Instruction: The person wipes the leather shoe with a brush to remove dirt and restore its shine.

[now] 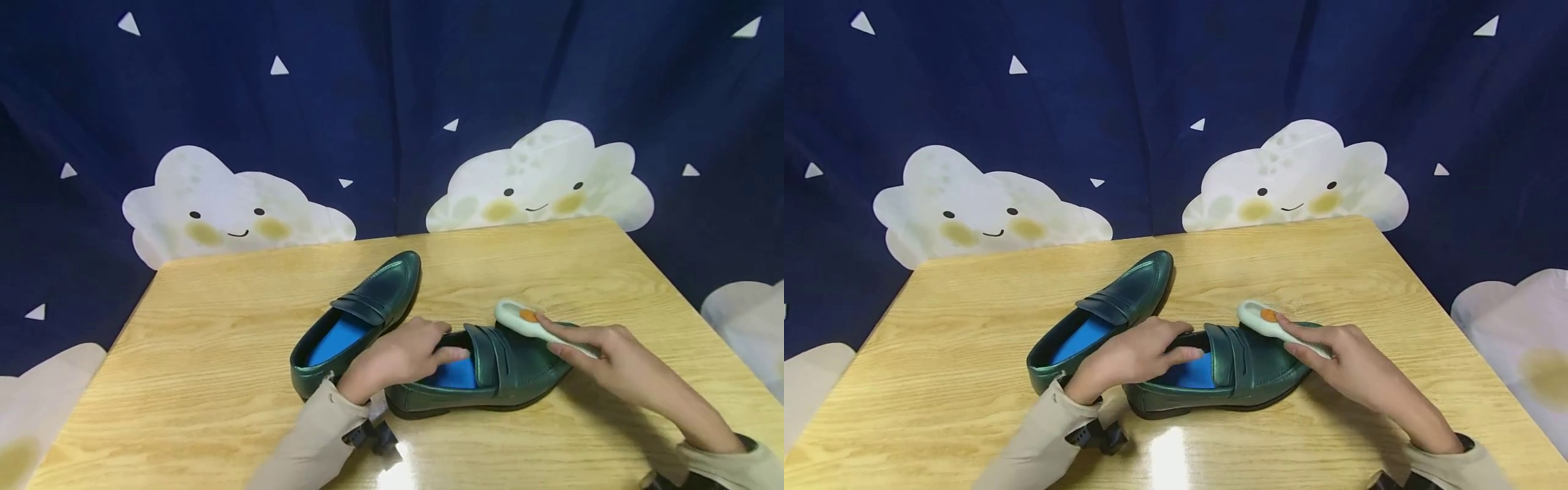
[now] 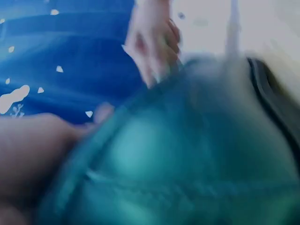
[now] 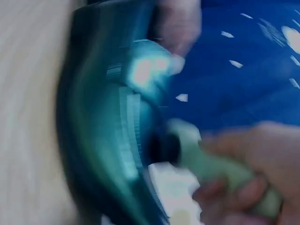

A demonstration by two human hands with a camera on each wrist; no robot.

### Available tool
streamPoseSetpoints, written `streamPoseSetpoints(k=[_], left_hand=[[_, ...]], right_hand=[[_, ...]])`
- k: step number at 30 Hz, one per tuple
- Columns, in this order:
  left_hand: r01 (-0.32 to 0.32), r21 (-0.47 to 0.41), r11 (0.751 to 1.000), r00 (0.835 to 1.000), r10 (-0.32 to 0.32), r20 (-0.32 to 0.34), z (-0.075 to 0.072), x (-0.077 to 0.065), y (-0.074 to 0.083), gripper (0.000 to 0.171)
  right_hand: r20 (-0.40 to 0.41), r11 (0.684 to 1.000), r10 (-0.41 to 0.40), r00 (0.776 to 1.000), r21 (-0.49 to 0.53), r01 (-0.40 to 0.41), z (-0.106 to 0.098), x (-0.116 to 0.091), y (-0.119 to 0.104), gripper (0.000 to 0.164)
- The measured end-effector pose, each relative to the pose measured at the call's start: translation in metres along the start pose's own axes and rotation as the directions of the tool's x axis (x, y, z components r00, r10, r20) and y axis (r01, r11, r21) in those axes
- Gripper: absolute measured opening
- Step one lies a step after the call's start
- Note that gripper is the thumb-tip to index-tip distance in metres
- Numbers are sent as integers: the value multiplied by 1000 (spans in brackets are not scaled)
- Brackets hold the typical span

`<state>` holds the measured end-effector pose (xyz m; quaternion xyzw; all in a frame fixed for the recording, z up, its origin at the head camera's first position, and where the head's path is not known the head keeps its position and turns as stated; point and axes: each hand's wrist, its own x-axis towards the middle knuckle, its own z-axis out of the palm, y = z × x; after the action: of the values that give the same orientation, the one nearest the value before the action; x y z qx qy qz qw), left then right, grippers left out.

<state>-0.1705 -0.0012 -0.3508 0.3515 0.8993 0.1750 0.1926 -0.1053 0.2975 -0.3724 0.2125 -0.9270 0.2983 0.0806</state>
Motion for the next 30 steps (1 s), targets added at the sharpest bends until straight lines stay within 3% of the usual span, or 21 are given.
streamPoseSetpoints(k=[1,3,6,9,13,15,17,21,24,27,30], left_hand=[[6,-11,1000,1000,-6,-13,-1,0,-2,32],[32,17,999,997,-31,-71,2,1,-5,15],[43,34,998,977,-35,-212,9,4,-6,19],[2,53,999,931,17,-364,13,5,-5,18],[-41,109,993,846,93,-525,15,7,1,23],[-66,109,992,810,117,-574,16,8,4,27],[-95,99,991,781,136,-609,16,10,7,29],[-144,122,982,724,188,-664,18,18,10,31],[-147,157,976,700,215,-681,24,21,7,35],[-182,210,961,680,277,-679,31,21,2,39],[-240,253,937,641,348,-684,37,22,-3,43]], right_hand=[[23,998,5,1000,67,-7,-3,-1,2,43],[23,995,22,999,95,-24,-6,-3,6,43],[-57,998,34,998,-42,-36,-4,-6,8,43],[-103,989,-27,994,-150,12,-3,-10,3,49],[-52,991,-134,990,-12,133,-17,-14,0,55],[-81,988,-151,985,13,153,-25,-15,1,55],[-161,987,-159,974,-32,155,-29,-15,1,53],[-283,964,-237,929,-187,189,-25,-15,-1,41],[-274,950,-300,914,-167,262,-21,-20,-1,40],[-281,952,-304,910,-109,284,-21,-25,-2,37],[-316,950,-307,898,-156,270,-19,-22,-5,37]])
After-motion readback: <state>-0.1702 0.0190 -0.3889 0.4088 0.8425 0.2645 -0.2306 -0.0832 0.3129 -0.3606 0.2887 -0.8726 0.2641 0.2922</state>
